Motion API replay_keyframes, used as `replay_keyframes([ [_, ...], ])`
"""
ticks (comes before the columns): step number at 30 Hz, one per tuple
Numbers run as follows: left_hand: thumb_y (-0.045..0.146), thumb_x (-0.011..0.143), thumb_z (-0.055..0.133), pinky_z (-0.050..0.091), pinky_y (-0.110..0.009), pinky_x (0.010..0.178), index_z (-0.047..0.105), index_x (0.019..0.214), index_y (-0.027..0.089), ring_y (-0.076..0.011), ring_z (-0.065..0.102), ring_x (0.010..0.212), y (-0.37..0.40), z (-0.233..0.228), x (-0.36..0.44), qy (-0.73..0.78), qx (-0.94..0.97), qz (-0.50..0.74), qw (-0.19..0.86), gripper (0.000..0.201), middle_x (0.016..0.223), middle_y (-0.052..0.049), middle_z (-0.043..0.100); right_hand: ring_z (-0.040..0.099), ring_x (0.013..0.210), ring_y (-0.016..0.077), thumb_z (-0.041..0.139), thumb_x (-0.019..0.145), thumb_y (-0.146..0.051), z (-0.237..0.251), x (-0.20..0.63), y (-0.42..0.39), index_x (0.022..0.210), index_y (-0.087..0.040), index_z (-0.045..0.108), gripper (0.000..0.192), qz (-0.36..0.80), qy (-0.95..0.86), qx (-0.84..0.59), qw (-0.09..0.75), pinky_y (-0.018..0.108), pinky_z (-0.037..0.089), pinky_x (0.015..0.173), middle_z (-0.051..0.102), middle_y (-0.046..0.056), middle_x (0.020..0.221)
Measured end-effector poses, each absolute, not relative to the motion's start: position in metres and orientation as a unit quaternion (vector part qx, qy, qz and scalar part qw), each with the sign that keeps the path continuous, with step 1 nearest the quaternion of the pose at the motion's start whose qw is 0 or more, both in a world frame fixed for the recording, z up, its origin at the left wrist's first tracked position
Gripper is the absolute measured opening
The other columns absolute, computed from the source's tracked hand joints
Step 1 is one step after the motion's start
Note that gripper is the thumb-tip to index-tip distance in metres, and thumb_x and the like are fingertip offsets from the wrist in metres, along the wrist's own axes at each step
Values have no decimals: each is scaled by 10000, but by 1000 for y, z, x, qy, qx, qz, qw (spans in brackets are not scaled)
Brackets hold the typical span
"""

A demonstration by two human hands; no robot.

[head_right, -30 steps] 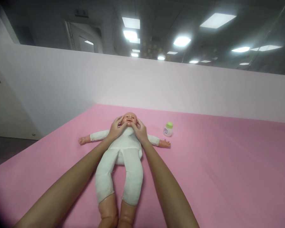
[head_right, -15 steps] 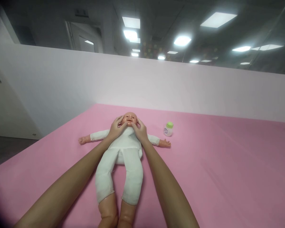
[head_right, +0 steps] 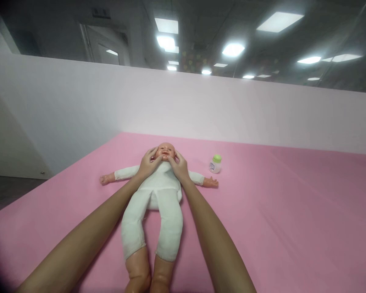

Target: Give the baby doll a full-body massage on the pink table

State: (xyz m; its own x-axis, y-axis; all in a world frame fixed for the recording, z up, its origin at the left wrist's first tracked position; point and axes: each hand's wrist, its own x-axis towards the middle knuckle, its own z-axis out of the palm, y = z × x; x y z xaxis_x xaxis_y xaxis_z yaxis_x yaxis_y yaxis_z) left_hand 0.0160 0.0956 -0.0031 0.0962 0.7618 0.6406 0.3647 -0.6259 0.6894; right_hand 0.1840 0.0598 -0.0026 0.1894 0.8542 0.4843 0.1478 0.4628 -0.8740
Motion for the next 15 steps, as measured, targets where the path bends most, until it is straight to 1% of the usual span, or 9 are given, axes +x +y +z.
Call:
replay_keyframes([
  [3,397,905,639,486,-433,1086,563,1429,187,-298,515,1356,95,-3,16,394,717,545,182,569,1455,-131,553,532,1374,286,686,822,-440,-2,184,60,1400,-118,582,669,279,-571,-438,636,413,429,1158,567,135,1471],
  [9,403,907,637,482,-427,1090,566,1429,202,-292,517,1354,95,-2,16,392,716,547,187,563,1451,-121,558,543,1362,280,688,819,-436,-2,184,60,1389,-152,596,643,278,-569,-443,635,419,434,1154,582,113,1460],
  [15,398,905,637,487,-426,1078,555,1439,176,-295,516,1354,94,-2,16,391,716,545,190,584,1455,-135,553,579,1318,275,686,832,-431,-1,184,58,1387,-142,598,633,275,-575,-438,634,416,450,1137,604,115,1436],
])
